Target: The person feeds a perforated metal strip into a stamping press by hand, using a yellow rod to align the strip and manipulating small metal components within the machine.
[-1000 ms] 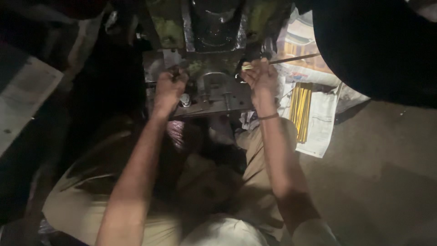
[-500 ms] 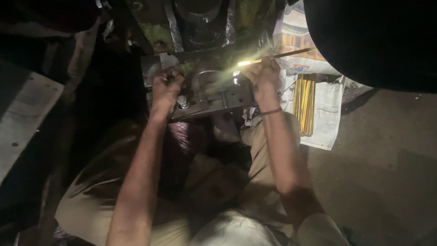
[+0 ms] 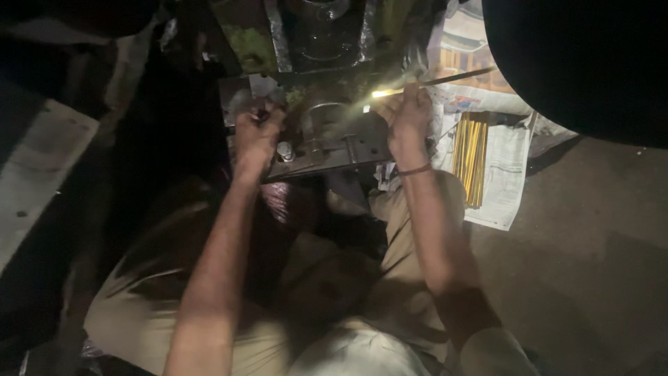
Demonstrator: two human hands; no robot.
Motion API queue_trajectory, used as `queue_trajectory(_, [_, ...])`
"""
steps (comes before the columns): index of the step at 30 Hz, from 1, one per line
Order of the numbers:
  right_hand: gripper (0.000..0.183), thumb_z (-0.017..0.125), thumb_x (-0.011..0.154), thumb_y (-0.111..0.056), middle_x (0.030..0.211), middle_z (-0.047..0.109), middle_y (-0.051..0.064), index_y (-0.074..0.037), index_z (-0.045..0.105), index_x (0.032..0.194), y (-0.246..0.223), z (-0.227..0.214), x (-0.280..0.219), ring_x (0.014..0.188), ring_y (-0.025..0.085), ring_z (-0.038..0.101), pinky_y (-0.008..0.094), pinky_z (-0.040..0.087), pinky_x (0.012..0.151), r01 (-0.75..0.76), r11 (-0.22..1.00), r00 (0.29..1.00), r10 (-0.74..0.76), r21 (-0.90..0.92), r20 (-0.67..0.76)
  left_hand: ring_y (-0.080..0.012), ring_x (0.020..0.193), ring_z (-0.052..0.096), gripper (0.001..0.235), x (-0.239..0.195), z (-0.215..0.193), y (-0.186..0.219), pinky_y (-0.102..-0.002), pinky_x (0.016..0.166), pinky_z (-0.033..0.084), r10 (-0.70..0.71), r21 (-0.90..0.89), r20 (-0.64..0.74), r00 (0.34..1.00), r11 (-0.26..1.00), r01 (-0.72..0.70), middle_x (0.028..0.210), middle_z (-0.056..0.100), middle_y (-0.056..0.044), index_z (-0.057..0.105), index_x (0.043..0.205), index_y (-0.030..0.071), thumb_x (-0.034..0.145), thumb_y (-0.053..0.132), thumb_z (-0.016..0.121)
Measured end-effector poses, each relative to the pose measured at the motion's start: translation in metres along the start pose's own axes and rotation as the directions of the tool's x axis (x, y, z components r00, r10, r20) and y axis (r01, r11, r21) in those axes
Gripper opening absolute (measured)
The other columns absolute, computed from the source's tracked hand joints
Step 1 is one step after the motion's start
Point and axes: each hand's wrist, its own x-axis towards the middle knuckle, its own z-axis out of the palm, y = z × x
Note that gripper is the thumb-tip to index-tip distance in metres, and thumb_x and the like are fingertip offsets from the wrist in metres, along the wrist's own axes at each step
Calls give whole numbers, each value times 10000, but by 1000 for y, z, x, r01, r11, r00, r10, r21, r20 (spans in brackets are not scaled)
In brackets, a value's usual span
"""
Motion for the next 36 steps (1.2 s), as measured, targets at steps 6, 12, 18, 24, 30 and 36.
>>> queue_trajectory(6, [308,503,1078,-323,949,715,187,-27,563,1019,-3,-2,-6,819,260,707,405,662,729,10,997,985,-23,78,171,-132,711,634,134,-2,1,-3,-323,683,511,106,50,-36,994,993,-104,807,711,-28,728,973,18,943,147,707])
queue_trajectory(12, [315,522,1065,-340,923,731,194,-38,554,981,1,-6,-1,788,268,722,405,665,700,42,999,985,-47,35,166,-128,751,672,117,9,5,-18,-351,735,568,63,-82,-9,998,995,-64,885,701,-34,665,994,40,934,136,696])
queue_trajectory(18, [314,546,1056,-351,889,706,177,-41,560,1013,3,-5,0,741,255,707,396,655,681,47,997,987,-56,63,152,-133,847,709,130,9,1,-20,-335,815,554,59,63,27,998,996,-60,914,748,-40,679,1061,57,956,132,663])
queue_trajectory(24, [331,552,1081,-345,922,720,161,-18,601,1073,6,2,-3,751,222,687,329,586,629,42,997,998,-39,-64,47,-142,817,640,192,11,4,-24,-325,765,533,-93,-215,-62,994,974,77,889,692,2,642,996,78,902,163,786])
queue_trajectory(30, [309,496,1027,-374,947,702,157,-87,574,1111,-14,-4,-4,773,269,741,375,637,647,-123,992,992,123,-15,-18,-131,783,660,178,6,2,-19,-322,756,525,-36,-347,-38,999,938,20,838,694,-2,661,832,91,890,124,827])
queue_trajectory(36, [346,512,1062,-336,936,715,202,4,573,1055,-4,-12,6,780,280,725,410,677,710,-35,997,991,25,75,131,-151,766,695,218,7,2,-18,-326,739,551,-63,-267,-66,996,963,44,828,711,-30,622,830,109,885,126,832])
